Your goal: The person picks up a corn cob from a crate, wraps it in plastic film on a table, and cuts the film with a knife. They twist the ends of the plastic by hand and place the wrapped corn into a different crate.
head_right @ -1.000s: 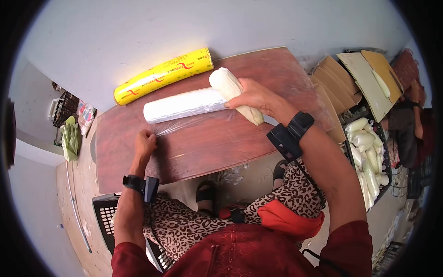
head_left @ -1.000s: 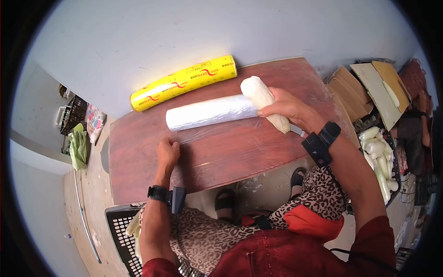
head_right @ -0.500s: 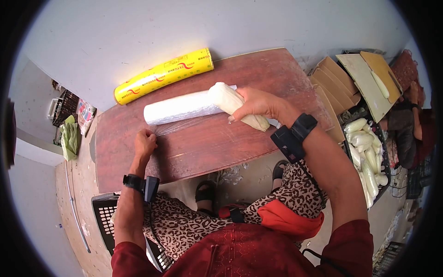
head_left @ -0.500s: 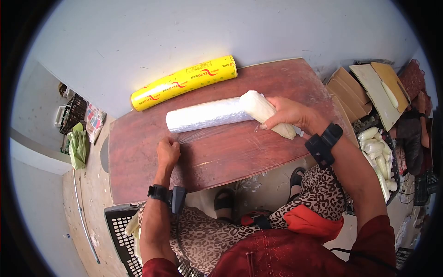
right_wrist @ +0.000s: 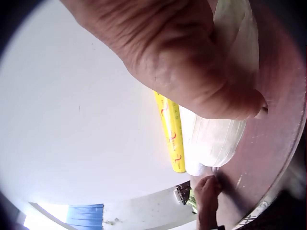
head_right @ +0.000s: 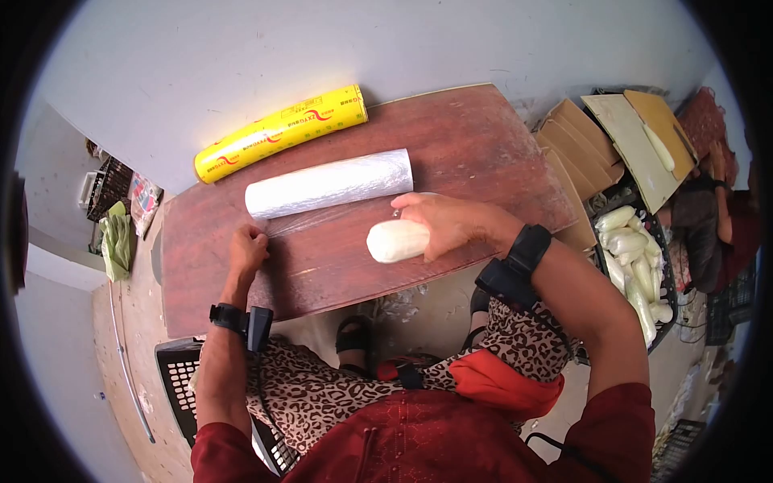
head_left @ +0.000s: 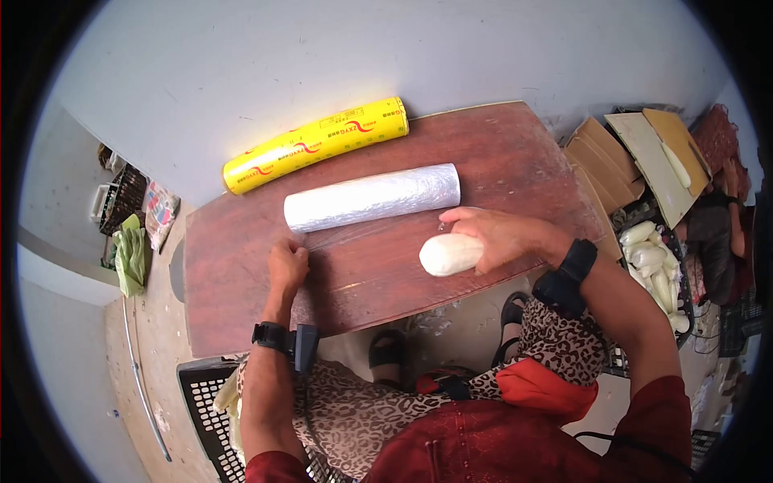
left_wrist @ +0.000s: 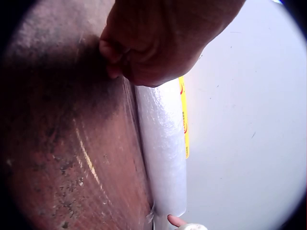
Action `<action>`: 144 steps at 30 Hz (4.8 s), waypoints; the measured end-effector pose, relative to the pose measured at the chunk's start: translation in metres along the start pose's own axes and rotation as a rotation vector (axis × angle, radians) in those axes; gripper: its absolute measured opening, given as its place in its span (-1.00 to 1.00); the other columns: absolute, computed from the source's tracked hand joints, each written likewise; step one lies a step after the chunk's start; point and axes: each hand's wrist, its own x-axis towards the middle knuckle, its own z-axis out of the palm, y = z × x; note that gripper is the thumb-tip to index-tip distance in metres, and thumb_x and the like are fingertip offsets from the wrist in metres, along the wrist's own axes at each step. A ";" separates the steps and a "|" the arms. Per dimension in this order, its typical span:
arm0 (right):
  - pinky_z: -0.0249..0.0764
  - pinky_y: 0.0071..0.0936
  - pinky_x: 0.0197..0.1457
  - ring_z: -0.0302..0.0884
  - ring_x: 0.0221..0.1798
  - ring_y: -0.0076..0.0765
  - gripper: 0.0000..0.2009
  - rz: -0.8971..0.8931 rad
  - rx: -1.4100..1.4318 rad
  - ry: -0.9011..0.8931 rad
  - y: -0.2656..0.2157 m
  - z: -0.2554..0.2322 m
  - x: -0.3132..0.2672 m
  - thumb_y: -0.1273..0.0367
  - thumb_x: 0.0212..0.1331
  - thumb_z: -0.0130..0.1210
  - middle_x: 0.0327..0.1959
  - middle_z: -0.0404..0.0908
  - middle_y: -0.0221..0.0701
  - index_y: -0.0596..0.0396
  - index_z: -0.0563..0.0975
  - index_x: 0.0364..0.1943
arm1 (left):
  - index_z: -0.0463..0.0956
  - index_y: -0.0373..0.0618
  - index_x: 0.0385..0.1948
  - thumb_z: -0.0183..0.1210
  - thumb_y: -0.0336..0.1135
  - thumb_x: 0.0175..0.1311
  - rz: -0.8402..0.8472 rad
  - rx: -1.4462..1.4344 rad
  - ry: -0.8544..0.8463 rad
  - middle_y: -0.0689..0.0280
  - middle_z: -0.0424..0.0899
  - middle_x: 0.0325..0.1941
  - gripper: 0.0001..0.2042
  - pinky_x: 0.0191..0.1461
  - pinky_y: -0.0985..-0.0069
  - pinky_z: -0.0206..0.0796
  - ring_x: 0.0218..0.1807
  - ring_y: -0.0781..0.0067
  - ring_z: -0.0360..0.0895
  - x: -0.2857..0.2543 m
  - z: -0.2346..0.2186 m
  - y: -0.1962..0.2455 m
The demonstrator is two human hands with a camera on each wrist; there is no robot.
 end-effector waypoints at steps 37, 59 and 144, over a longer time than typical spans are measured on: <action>0.39 -0.24 0.27 0.38 0.28 0.05 -0.54 0.169 -0.247 -0.283 -0.032 0.012 -0.011 0.43 -0.20 0.30 0.45 0.12 -0.08 0.32 0.52 -0.10 | 0.57 -0.27 -0.45 0.06 -0.37 0.11 0.181 0.234 0.075 -0.14 0.64 -0.37 -0.84 -0.10 0.09 0.43 -0.23 -0.20 0.61 -0.005 0.006 -0.007; 0.38 -0.27 0.29 0.37 0.30 0.00 -0.45 0.264 -0.295 -0.335 -0.026 0.007 -0.005 0.37 -0.24 0.31 0.52 0.00 -0.10 0.31 0.54 -0.02 | 0.57 -0.24 -0.39 0.06 -0.33 0.14 0.159 0.336 0.063 -0.12 0.66 -0.30 -0.82 -0.06 0.06 0.42 -0.17 -0.20 0.60 -0.006 0.005 -0.008; 0.36 -0.26 0.31 0.38 0.29 0.04 -0.46 0.202 -0.323 -0.309 -0.019 0.021 -0.024 0.39 -0.23 0.29 0.49 0.04 -0.06 0.34 0.52 -0.04 | 0.21 -0.30 0.32 0.02 0.00 0.33 1.269 0.505 -0.339 0.05 0.30 0.40 -0.35 0.45 0.21 0.05 0.45 0.11 0.19 -0.092 0.083 0.100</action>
